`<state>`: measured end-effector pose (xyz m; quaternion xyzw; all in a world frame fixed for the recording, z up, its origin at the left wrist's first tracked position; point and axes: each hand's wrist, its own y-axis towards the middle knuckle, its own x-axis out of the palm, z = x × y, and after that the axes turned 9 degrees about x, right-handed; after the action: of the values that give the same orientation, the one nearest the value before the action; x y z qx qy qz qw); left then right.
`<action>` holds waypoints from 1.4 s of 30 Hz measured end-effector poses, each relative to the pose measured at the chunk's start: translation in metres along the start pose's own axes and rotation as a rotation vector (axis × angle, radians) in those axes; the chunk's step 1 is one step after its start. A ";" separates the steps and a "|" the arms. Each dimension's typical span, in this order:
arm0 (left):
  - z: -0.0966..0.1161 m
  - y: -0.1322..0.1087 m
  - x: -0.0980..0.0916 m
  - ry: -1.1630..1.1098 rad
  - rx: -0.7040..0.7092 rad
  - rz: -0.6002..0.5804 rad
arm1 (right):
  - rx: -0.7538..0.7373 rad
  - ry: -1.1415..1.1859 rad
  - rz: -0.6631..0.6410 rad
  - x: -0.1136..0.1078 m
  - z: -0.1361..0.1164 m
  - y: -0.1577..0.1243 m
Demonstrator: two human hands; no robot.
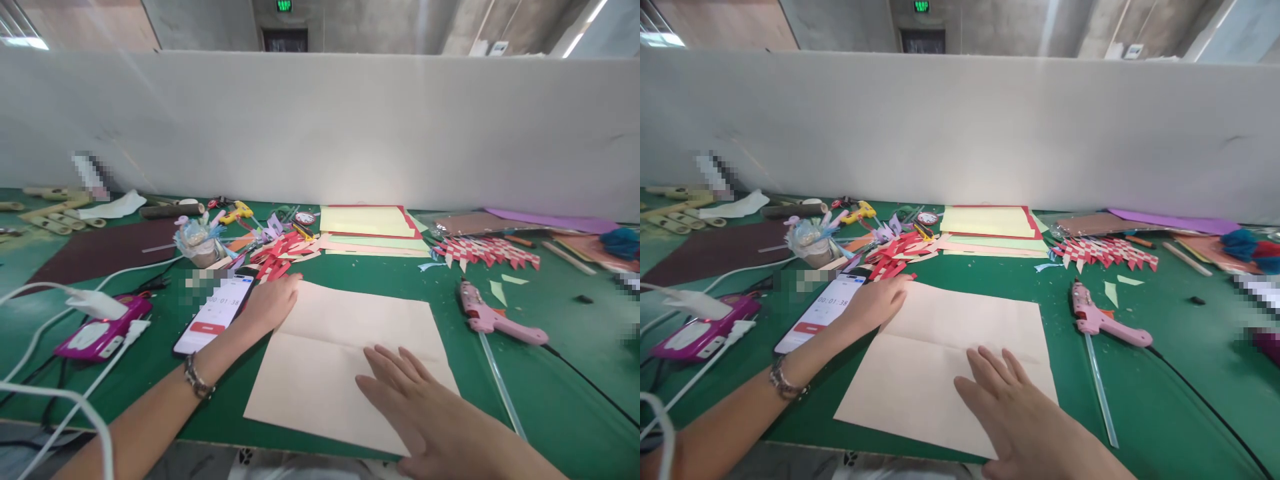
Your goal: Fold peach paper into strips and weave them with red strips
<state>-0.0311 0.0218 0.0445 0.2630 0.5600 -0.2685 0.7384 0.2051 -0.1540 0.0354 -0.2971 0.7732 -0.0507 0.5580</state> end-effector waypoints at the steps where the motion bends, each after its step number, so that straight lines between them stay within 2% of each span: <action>1: 0.006 -0.004 -0.001 0.064 0.026 0.053 | -0.006 0.010 0.000 -0.001 0.000 -0.001; 3: 0.021 -0.016 -0.001 0.155 0.170 0.118 | -0.017 0.022 0.007 -0.001 0.001 -0.001; 4: 0.029 -0.024 0.000 0.143 0.271 0.092 | -0.022 0.024 0.011 -0.001 0.001 -0.001; 6: 0.043 -0.042 0.003 0.027 0.531 -0.112 | -0.029 0.017 0.018 0.002 0.002 0.000; 7: 0.049 -0.051 0.006 -0.036 0.586 -0.220 | -0.031 0.011 0.022 0.005 0.002 0.000; 10: 0.059 -0.073 0.013 -0.130 0.515 -0.458 | -0.027 -0.001 0.028 0.010 0.003 0.000; 12: 0.061 -0.081 0.015 -0.137 0.445 -0.527 | -0.027 0.003 0.032 0.009 0.004 -0.004; 15: 0.063 -0.081 0.012 -0.117 0.401 -0.569 | -0.042 0.013 0.025 0.001 0.005 -0.012; 17: 0.064 -0.079 0.008 -0.099 0.407 -0.578 | -0.065 0.020 0.029 -0.008 0.003 -0.017; 22: 0.061 -0.071 -0.003 -0.098 0.451 -0.565 | -0.036 0.114 0.136 -0.022 0.002 -0.021; 27: 0.047 -0.054 -0.014 -0.140 0.492 -0.466 | -0.031 0.127 0.140 -0.026 0.010 -0.018; 31: 0.039 -0.036 -0.010 -0.153 0.504 -0.481 | -0.032 0.027 0.171 -0.029 0.014 -0.012; 34: 0.039 -0.028 -0.004 -0.032 0.499 -0.485 | -0.001 -0.129 0.288 -0.025 0.018 -0.003; 38: 0.043 -0.027 0.001 0.121 0.522 -0.406 | 0.099 -0.376 0.482 -0.013 0.021 0.009; 42: 0.045 -0.034 0.010 0.222 0.548 -0.315 | 0.123 -0.480 0.573 -0.002 0.013 0.014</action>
<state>-0.0211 -0.0344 0.0423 0.3896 0.5779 -0.4896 0.5239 0.2120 -0.1384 0.0267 -0.0384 0.6677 0.1320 0.7317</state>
